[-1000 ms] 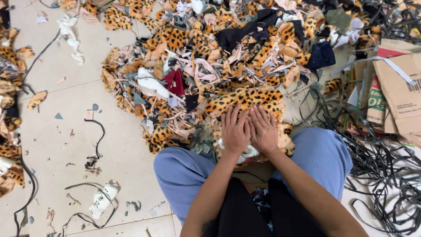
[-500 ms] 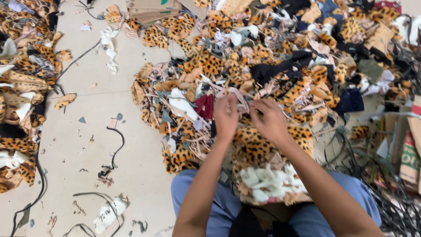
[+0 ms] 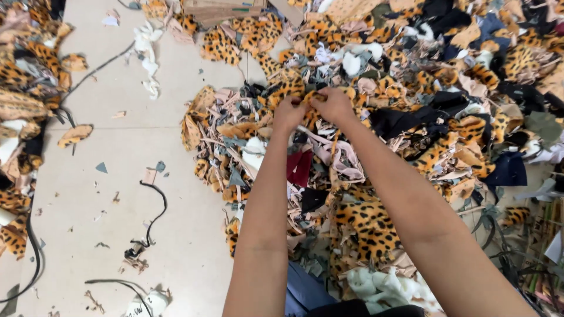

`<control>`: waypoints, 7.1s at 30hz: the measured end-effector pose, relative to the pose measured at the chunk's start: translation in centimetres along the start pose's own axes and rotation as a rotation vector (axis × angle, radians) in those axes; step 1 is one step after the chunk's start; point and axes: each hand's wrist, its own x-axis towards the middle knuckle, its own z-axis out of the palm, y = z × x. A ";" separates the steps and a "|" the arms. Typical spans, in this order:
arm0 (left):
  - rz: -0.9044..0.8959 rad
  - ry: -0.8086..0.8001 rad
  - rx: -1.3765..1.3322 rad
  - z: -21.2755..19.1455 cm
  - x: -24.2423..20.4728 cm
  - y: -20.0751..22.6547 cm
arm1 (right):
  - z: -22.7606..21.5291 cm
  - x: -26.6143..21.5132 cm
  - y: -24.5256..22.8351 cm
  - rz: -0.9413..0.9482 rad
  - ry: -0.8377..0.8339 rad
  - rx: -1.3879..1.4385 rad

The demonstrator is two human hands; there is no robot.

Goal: Stuffing a leopard-print fabric casing with fabric scraps

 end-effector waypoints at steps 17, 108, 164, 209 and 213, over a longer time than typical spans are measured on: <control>0.233 -0.528 -0.722 -1.5 -21.5 10.3 | -15.9 -26.4 -7.3 -0.103 -0.019 0.881; 0.186 -0.190 0.657 18.1 -24.2 5.5 | -10.5 -34.1 12.6 -0.166 0.374 -0.076; 0.122 -0.544 0.176 0.3 -42.0 0.1 | -8.1 -50.3 16.3 0.345 0.351 1.029; 0.128 -0.358 0.153 7.2 -44.0 2.7 | -11.4 -50.1 15.5 0.030 0.523 0.047; 0.122 -0.371 0.174 6.9 -44.6 4.2 | -10.0 -51.0 9.6 0.001 0.167 -0.025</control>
